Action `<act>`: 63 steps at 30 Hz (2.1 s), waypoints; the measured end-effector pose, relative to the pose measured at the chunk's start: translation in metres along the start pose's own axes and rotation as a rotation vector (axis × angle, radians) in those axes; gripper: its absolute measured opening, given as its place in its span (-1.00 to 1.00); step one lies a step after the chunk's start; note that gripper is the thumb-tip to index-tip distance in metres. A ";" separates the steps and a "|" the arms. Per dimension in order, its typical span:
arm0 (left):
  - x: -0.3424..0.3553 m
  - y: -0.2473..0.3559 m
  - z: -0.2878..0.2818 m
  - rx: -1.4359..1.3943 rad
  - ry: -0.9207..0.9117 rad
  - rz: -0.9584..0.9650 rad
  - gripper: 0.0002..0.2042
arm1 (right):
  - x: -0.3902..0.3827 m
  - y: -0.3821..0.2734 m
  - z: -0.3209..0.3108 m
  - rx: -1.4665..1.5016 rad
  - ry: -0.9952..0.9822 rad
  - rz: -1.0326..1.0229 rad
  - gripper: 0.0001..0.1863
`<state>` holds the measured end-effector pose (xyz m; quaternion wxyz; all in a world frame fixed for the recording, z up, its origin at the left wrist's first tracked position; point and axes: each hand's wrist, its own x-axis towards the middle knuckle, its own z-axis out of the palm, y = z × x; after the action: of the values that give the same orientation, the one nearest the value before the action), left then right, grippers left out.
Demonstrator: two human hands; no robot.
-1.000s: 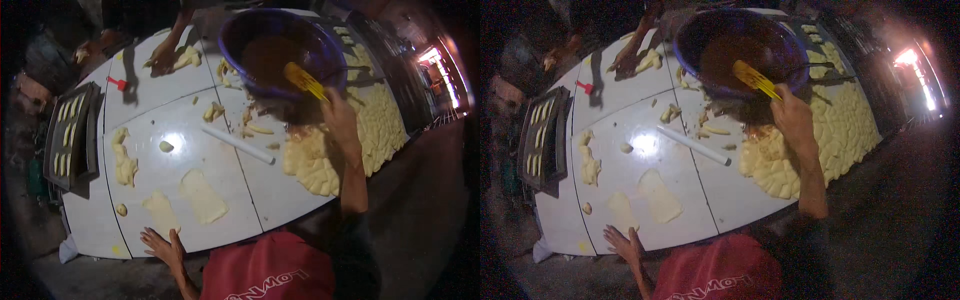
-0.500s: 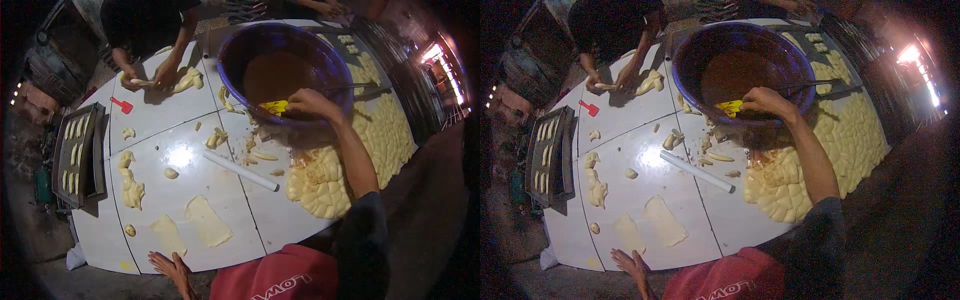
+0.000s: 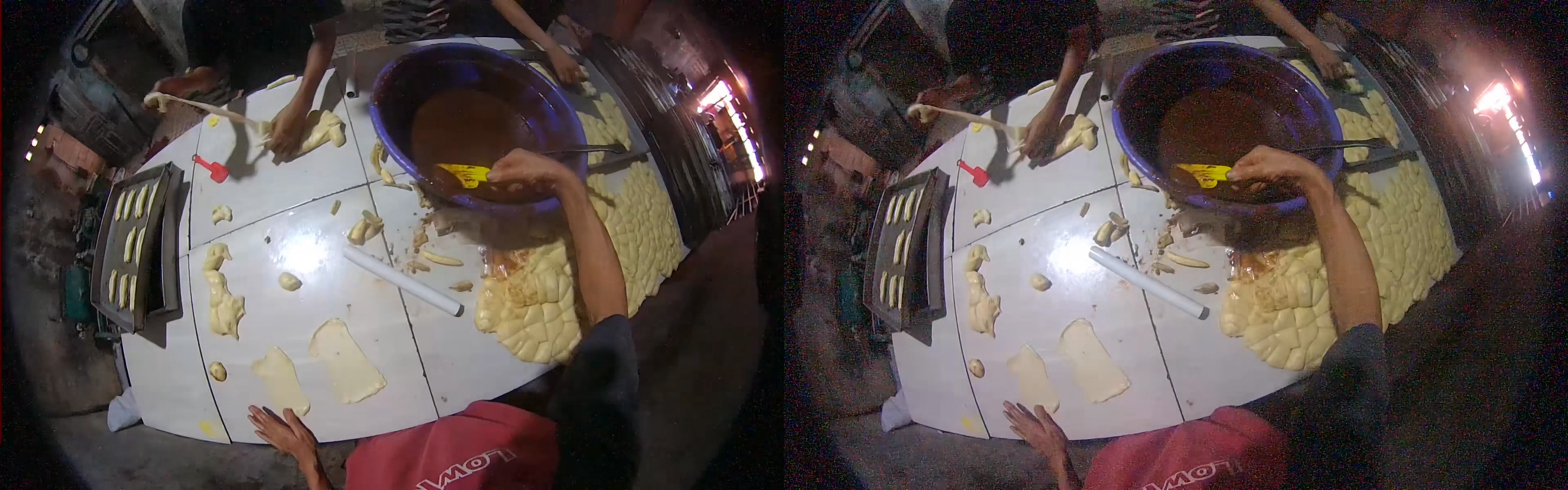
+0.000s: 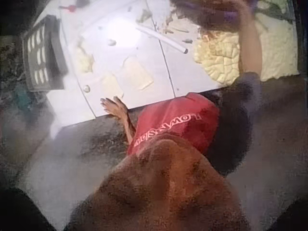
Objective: The person uses a rolling pin to flatten pieces of dough, applies a dark filling from a bowl using a spatula, rolls the dough into long tubes, and places the finished rolls onto a metal baking tray.
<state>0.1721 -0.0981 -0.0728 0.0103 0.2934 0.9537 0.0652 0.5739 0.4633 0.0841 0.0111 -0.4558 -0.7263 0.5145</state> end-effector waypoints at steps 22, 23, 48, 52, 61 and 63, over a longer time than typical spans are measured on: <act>-0.004 0.004 0.006 -0.263 0.149 0.063 -0.26 | -0.056 -0.064 0.246 -0.313 -0.257 -0.300 -0.71; -0.005 0.003 0.008 -0.267 0.161 0.075 -0.26 | -0.059 -0.058 0.266 -0.338 -0.244 -0.359 -0.69; -0.002 0.009 0.005 -0.264 0.186 0.118 -0.31 | -0.121 -0.071 0.317 -0.633 0.154 -0.412 -0.76; -0.003 0.009 0.000 -0.277 0.160 0.111 -0.31 | -0.120 -0.070 0.326 -0.677 0.158 -0.428 -0.77; -0.003 0.005 0.008 -0.253 0.162 0.096 -0.31 | -0.111 -0.061 0.328 -0.487 0.221 -0.357 -0.74; -0.002 0.006 0.006 -0.263 0.170 0.094 -0.31 | -0.109 -0.060 0.325 -0.518 0.174 -0.346 -0.73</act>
<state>0.1776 -0.0939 -0.0781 -0.0351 0.3274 0.9195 0.2146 0.4410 0.1468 0.0267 0.0441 -0.3555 -0.8962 0.2618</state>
